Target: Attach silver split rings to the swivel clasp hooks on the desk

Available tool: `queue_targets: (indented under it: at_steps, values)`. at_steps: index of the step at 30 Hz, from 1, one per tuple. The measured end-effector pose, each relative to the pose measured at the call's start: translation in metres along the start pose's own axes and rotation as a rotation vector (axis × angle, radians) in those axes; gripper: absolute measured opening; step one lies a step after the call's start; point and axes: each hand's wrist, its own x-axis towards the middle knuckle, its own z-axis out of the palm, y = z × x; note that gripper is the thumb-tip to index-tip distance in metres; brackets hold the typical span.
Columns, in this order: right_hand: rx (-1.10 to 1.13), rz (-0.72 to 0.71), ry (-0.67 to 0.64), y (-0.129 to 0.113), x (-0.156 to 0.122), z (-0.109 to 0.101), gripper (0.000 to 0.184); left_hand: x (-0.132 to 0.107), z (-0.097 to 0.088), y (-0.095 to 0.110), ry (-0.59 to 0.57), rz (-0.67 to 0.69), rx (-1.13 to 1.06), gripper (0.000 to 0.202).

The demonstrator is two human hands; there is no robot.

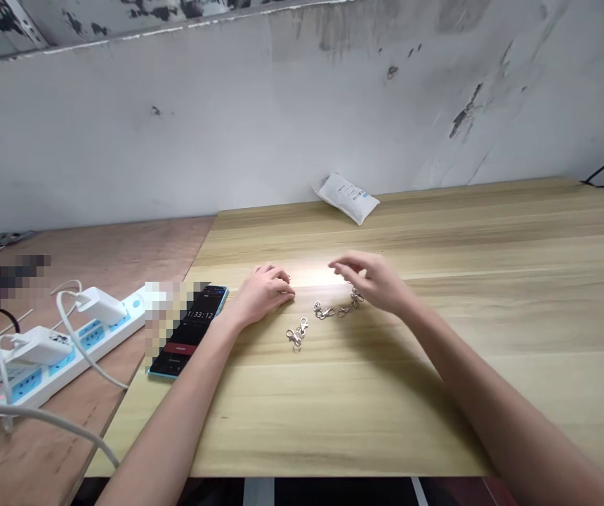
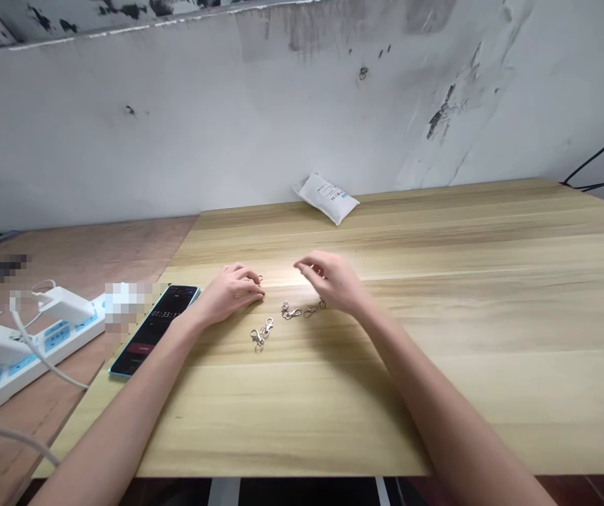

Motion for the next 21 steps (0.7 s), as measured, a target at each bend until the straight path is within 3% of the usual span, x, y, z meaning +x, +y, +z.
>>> queue_targets:
  at_steps: [2,5,8,13,17,21]
  values:
    - [-0.061,0.073,-0.046,0.003,-0.002,-0.016,0.029,0.0,0.0,0.0,-0.001,0.005,-0.018,0.018]
    - [-0.254,0.039,-0.245,0.004,-0.016,-0.023,0.023,0.0,-0.001,-0.001,-0.024,0.006,-0.058,0.016]
    - [-0.525,-0.092,-0.302,0.002,-0.035,-0.012,0.018,-0.001,-0.001,-0.003,-0.031,-0.016,-0.092,0.014]
    - [-0.83,-0.369,-0.31,0.003,-0.046,0.008,0.028,0.0,-0.001,-0.002,-0.037,-0.109,-0.173,0.008]
    - [-0.811,-0.341,-0.328,0.001,-0.035,0.012,0.024,0.0,0.003,0.001,-0.045,-0.151,-0.194,0.009]
    - [-0.417,-0.063,-0.223,0.0,-0.025,0.013,0.012,0.003,0.004,0.006,0.081,-0.14,-0.255,0.012]
